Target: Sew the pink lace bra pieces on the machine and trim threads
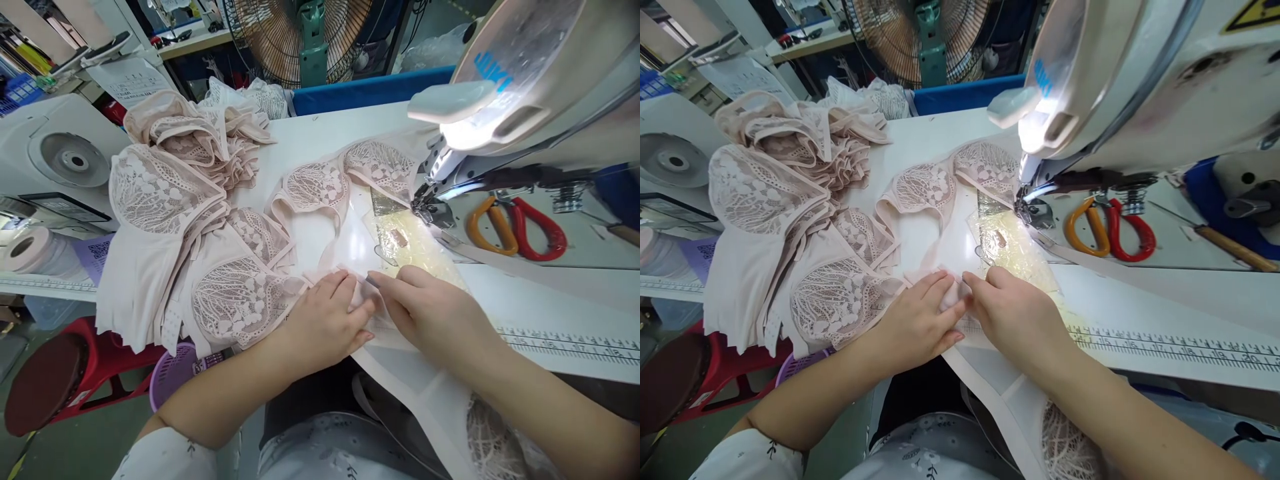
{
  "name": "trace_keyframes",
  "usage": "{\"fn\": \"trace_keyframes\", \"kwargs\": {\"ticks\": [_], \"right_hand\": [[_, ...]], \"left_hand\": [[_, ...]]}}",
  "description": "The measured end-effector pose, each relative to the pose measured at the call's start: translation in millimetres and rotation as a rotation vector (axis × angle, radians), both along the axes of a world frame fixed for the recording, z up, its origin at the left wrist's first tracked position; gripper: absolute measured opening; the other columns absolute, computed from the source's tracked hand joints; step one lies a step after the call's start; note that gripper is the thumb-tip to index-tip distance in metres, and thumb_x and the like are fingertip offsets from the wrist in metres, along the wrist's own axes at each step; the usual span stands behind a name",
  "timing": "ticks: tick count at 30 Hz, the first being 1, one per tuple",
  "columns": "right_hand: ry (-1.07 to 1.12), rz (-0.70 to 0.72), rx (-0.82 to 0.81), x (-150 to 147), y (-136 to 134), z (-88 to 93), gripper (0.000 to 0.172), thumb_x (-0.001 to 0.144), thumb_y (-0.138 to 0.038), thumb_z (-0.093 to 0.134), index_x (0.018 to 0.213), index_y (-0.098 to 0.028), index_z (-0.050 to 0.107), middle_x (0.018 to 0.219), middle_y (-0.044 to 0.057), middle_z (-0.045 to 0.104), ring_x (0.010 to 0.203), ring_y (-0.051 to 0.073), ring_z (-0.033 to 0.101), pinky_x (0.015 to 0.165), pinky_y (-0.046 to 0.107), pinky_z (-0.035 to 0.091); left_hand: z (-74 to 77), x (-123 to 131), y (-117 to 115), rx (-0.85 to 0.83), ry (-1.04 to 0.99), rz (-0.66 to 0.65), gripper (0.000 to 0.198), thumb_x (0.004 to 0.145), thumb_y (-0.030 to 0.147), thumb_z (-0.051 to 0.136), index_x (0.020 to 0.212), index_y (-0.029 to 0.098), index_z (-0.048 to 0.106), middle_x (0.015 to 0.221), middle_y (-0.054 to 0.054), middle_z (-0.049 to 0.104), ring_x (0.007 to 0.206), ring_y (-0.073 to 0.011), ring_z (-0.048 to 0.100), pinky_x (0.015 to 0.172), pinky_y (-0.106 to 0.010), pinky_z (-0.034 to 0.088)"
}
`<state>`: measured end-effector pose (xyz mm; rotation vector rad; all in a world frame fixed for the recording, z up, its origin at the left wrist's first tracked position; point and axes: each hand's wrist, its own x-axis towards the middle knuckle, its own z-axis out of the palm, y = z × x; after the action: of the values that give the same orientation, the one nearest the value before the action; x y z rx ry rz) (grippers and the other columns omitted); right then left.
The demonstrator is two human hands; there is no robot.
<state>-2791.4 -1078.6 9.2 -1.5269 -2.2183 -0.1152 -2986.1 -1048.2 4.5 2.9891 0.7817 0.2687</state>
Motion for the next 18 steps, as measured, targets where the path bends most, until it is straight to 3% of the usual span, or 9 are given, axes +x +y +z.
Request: {"fn": "trace_keyframes", "kwargs": {"ticks": [3,11,18], "right_hand": [[-0.003,0.007,-0.024,-1,1,-3.2,0.038,0.094,-0.025,0.036,0.101,-0.012,0.071,0.06,0.0,0.044,0.048,0.01,0.04,0.042,0.02,0.022],[-0.06,-0.009,-0.01,-7,0,-2.2,0.036,0.09,-0.02,0.034,0.085,-0.013,0.07,0.059,-0.001,0.037,0.046,0.01,0.032,0.043,0.022,0.017],[-0.153,-0.037,-0.017,8,-24,9.8,0.039,0.091,-0.017,0.031,0.081,-0.013,0.069,0.057,-0.002,0.033,0.041,0.009,0.023,0.041,0.024,0.009]], "left_hand": [[3.3,0,-1,-0.017,0.007,-0.001,0.047,0.093,0.048,0.05,0.129,0.019,0.055,0.134,-0.019,0.051,0.131,-0.0327,0.044,0.106,-0.048,0.041],[5.5,4,-4,-0.031,0.041,0.009,0.062,0.082,0.061,0.06,0.127,0.019,0.057,0.138,-0.023,0.048,0.133,-0.0389,0.041,0.107,-0.051,0.038],[5.7,5,-7,-0.039,0.056,0.037,0.064,0.081,0.061,0.059,0.133,0.024,0.053,0.138,-0.022,0.048,0.134,-0.0389,0.039,0.105,-0.052,0.039]]}}
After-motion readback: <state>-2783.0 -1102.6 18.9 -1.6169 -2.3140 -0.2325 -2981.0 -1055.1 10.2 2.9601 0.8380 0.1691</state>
